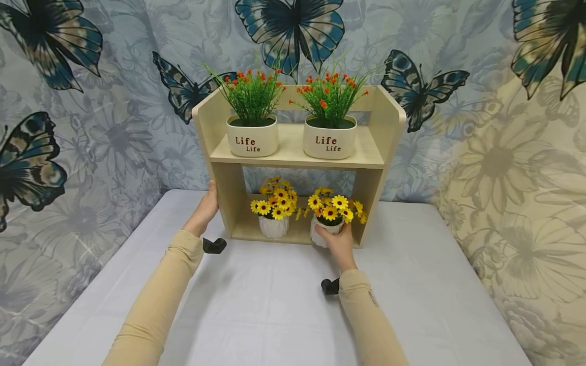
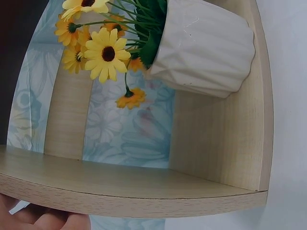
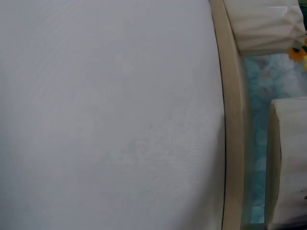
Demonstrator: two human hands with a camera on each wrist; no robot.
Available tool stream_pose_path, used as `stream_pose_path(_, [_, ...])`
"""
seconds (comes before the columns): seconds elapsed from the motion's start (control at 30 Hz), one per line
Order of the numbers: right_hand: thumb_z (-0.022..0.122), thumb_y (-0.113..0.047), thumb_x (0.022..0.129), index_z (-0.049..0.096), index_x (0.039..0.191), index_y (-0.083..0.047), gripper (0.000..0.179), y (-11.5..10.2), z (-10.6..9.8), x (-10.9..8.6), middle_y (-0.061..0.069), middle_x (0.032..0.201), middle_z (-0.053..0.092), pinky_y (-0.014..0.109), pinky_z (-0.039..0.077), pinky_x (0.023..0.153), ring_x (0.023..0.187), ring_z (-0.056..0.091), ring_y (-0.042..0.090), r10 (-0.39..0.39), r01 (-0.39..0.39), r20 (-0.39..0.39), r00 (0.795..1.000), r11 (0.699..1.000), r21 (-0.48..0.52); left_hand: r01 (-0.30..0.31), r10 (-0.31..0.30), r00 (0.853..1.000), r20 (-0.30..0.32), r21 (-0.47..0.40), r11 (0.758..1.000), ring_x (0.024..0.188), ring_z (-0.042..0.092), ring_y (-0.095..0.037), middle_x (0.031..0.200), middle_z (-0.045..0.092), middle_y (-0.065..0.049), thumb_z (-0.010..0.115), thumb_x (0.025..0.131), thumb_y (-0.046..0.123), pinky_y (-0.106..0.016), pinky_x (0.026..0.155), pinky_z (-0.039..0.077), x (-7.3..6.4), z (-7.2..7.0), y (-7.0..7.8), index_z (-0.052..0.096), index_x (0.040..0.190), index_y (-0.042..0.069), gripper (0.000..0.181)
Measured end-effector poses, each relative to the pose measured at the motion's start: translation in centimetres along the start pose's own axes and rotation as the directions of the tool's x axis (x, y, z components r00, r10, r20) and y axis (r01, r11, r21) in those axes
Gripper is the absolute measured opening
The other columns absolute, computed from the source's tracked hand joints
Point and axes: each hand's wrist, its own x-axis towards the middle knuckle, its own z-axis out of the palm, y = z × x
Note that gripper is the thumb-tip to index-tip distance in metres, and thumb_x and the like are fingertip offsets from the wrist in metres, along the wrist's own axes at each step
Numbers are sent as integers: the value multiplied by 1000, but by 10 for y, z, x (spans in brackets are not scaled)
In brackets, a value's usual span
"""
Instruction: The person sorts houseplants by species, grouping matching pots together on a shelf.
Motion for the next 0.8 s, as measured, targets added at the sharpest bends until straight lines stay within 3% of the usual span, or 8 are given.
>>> stream_pose_path(0.17, [77,-35,77,12,147,-16,97,-2,3,8,8,147,23,42,20,108,134,21,23,9,-9,1,1000,1000,-5,0,0,1000,5,-3,1000,137,6,-33,152,8,-15,2,88,67,-48,109,7,-1,-1,1,8,149,6,87])
stream_pose_path(0.27, [76,-29,79,10,147,-12,96,-15,4,5,11,148,20,43,18,108,136,17,25,20,-20,12,1000,1000,-2,-6,6,1000,2,-3,1000,137,7,-32,153,9,-14,2,88,67,-47,109,8,-1,-2,1,9,149,6,87])
stream_pose_path(0.5, [79,-34,75,10,146,-13,102,2,3,16,11,146,24,40,20,108,134,22,24,6,-6,-29,1000,1000,-17,-4,4,1000,-6,5,1000,137,11,-32,152,14,-14,2,89,66,-47,109,11,2,-1,1,14,149,6,86])
stream_pose_path(0.8, [79,-32,75,10,145,-11,100,2,3,21,11,147,21,39,18,108,135,19,24,16,-17,-37,999,999,-32,-13,13,1000,-17,15,1000,137,9,-30,152,11,-14,1,89,65,-45,110,9,1,0,-1,11,149,4,85])
